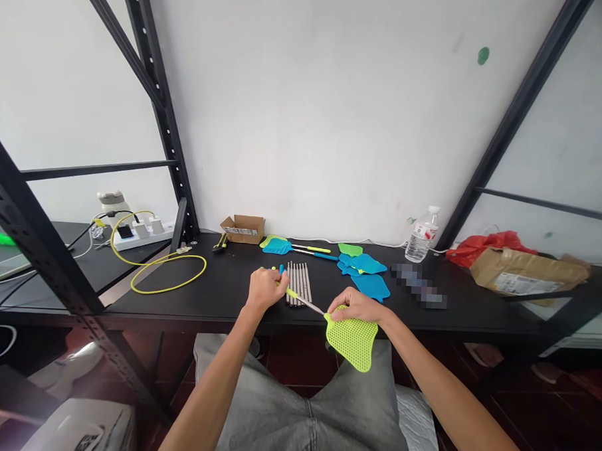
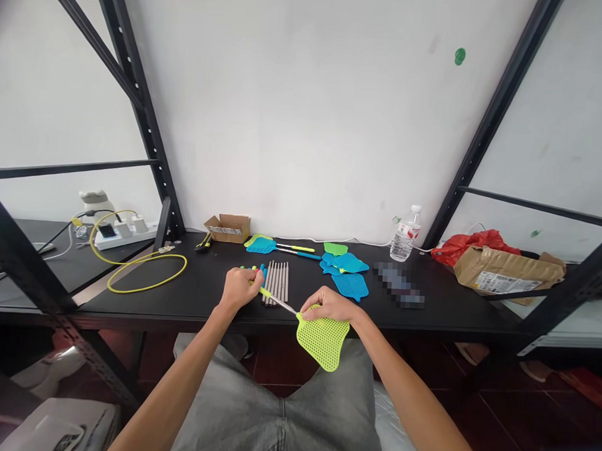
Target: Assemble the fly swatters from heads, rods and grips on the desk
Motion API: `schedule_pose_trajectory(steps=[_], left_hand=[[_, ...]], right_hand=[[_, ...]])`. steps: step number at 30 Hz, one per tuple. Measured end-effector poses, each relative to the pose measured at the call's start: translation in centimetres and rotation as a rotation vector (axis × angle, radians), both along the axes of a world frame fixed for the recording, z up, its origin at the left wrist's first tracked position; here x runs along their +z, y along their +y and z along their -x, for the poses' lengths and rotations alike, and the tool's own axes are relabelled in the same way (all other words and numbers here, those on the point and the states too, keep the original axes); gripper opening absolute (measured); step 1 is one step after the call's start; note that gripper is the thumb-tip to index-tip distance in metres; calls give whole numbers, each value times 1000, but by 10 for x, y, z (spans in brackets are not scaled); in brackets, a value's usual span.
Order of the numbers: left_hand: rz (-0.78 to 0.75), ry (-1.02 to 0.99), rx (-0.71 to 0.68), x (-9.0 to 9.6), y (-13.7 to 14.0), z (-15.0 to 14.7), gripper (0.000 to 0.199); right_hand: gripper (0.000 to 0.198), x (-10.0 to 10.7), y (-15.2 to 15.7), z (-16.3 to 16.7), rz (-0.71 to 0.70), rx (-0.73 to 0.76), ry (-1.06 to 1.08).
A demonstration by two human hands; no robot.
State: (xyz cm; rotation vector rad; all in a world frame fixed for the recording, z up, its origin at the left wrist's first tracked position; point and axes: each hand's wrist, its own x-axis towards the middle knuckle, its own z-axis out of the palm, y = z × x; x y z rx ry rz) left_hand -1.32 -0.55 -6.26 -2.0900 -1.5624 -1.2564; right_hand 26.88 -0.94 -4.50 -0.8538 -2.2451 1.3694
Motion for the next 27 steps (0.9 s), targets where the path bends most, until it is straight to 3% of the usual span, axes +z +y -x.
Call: schedule_pose_trajectory(steps=[9,16,21,27], left_hand=[[-48,-24,-118,-1,3,-1,53],[-18,7,-132,4,-4,-3,52],[-11,108,-209,12,-15,-4,36],[-41,184,-271,15,-18,-7,31]], right_hand=[[30,-4,6,3,24,19,53],[27,-7,9,4,90,7,119],[30,-12,14,-3,229,-113,259],[35,-13,13,-2,344,-260,492]])
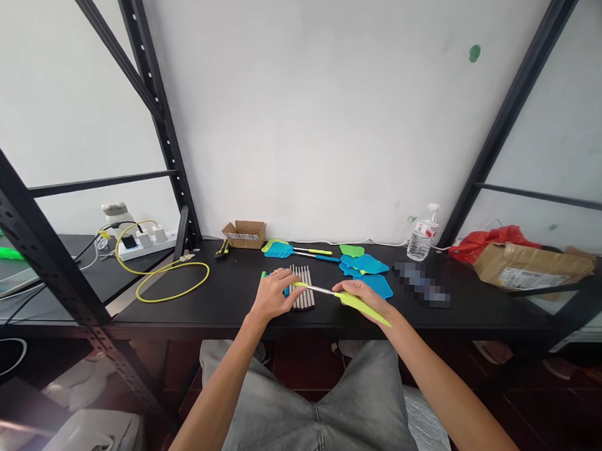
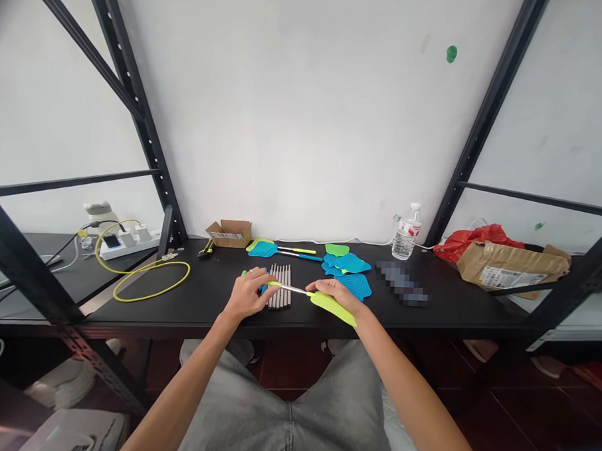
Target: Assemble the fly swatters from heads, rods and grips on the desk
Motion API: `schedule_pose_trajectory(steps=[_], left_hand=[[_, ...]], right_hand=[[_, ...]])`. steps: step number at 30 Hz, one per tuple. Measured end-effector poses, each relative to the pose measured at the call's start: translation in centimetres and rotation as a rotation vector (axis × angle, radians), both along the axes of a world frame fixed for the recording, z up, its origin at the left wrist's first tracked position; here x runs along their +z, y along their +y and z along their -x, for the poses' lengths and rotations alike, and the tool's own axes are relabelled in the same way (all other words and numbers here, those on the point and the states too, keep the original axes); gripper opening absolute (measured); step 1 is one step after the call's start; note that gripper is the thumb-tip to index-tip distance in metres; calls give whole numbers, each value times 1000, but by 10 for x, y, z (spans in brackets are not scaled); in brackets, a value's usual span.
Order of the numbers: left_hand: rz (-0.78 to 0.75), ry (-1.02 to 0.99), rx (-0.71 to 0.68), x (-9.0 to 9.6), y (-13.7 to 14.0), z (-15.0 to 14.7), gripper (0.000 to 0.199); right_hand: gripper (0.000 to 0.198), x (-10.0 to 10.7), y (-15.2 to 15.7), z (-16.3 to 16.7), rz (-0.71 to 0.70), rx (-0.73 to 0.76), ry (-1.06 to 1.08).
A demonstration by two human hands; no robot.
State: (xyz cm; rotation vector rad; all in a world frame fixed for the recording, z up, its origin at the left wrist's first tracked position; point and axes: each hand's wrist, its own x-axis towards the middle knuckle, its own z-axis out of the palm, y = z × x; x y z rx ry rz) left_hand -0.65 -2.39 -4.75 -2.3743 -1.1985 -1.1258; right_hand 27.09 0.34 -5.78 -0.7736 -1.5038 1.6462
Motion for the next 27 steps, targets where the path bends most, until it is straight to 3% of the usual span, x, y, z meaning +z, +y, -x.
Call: schedule_pose_trajectory(steps=[5,12,16,20,27], left_hand=[[-5,-35,74,-3,3,0,31],[28,-222,257,-7,9,5,34],[55,-222,221,-6,8,6,33],[75,-201,175,-6,7,5,35],[80,-159,180,-10,10,7,37]], right_hand=[[46,2,1,3,78,55,216],[26,-4,-1,5,86,-70,343],[36,-4,-2,6,117,-92,380],[50,-4,1,5,211,-173,552],[47,1,-3,6,258,-261,575]])
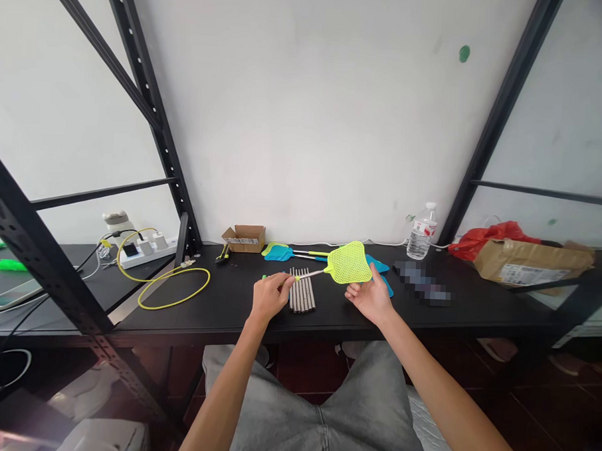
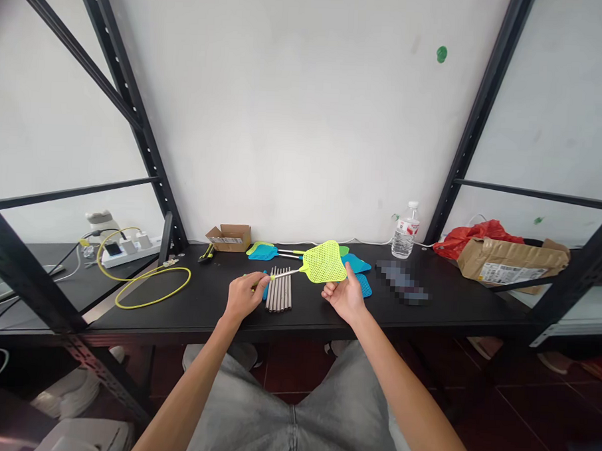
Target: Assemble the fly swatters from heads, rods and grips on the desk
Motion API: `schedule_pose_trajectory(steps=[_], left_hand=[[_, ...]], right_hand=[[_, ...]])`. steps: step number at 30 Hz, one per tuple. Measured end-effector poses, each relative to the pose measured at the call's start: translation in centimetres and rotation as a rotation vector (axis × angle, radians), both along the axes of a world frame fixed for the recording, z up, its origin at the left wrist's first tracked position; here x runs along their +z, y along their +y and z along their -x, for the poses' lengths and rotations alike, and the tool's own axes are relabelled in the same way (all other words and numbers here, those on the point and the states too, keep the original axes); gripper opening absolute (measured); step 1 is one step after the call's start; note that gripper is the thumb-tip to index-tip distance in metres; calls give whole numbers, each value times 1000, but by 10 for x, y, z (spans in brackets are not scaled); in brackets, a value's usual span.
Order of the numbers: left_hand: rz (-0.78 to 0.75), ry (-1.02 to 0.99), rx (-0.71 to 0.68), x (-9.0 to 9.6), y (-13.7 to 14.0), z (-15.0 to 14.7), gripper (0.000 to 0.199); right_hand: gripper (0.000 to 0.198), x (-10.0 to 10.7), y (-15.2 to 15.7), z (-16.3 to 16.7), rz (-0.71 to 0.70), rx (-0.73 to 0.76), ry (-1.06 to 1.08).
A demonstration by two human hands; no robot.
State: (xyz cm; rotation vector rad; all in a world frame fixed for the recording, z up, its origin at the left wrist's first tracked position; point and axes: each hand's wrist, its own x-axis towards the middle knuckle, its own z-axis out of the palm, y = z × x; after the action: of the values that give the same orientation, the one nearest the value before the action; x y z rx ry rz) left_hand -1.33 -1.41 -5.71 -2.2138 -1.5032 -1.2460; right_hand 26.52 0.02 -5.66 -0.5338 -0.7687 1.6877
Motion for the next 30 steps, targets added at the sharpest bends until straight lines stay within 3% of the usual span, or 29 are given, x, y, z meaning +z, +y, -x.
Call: schedule_pose_trajectory(steps=[6,10,15,18,21,24,30], left_hand=[[-25,2,78,-1,2,3,34],[-22,-11,94,1,1,2,35],[-5,-154,226,4,1,5,35],[-3,-252,249,4,3,9,32],[34,-385,179,4,6,12,27],[122,-630,24,7,12,13,23],[428,-1110,-272,38,34,-10,29]], right_hand=[[44,0,0,2,-102,-63,-199],[40,-4,2,4,-132,-76,-210],[33,-7,-4,12,-285,-26,-410],[33,-6,-8,15,-303,-57,-420],[32,-5,-9,15,-311,-85,-411],[32,-7,-9,14,-311,-88,-417],[34,-9,-7,13,-299,-85,-398]])
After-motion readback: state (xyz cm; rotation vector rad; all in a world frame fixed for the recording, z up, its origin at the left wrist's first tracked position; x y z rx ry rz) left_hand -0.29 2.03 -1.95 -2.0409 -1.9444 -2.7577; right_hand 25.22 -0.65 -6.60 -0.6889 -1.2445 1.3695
